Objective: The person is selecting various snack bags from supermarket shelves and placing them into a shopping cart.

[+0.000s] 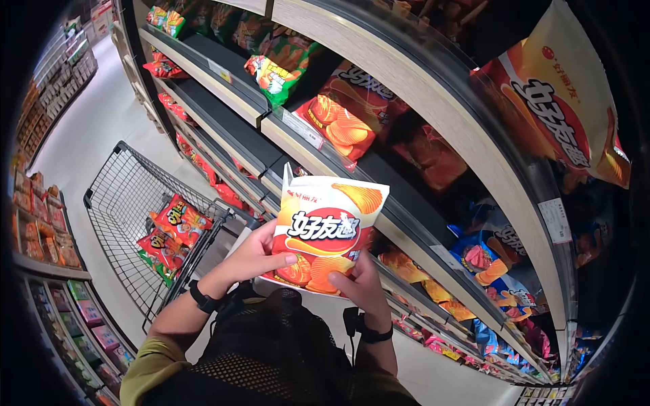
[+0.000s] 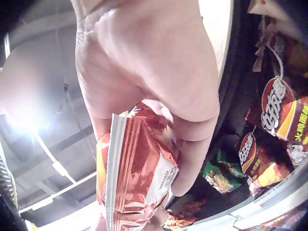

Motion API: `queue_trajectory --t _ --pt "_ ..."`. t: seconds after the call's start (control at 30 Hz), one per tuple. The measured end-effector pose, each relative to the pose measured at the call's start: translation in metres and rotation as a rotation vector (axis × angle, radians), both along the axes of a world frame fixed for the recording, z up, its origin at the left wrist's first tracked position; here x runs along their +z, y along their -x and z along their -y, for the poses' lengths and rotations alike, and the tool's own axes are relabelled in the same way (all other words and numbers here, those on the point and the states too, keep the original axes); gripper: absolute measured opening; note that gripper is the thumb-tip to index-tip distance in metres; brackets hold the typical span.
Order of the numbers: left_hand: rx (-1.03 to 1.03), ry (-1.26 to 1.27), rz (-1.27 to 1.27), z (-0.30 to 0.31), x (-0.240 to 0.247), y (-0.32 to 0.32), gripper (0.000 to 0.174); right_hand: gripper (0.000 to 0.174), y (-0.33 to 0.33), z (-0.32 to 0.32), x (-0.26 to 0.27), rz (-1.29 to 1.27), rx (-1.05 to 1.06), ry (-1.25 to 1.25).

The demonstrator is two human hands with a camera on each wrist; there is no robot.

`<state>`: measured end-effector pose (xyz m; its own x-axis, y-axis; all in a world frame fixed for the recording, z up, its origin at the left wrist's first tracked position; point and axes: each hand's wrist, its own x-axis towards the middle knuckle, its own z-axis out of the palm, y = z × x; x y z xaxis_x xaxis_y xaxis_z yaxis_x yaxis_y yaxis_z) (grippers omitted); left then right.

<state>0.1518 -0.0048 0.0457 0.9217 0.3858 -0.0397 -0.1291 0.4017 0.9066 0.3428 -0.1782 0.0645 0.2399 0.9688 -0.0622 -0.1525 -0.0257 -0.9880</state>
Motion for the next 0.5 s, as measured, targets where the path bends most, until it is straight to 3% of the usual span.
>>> queue_trajectory --t 0.5 --pt "-0.063 0.008 0.071 -0.004 -0.019 0.004 0.063 0.058 0.021 0.006 -0.009 0.029 -0.231 0.068"
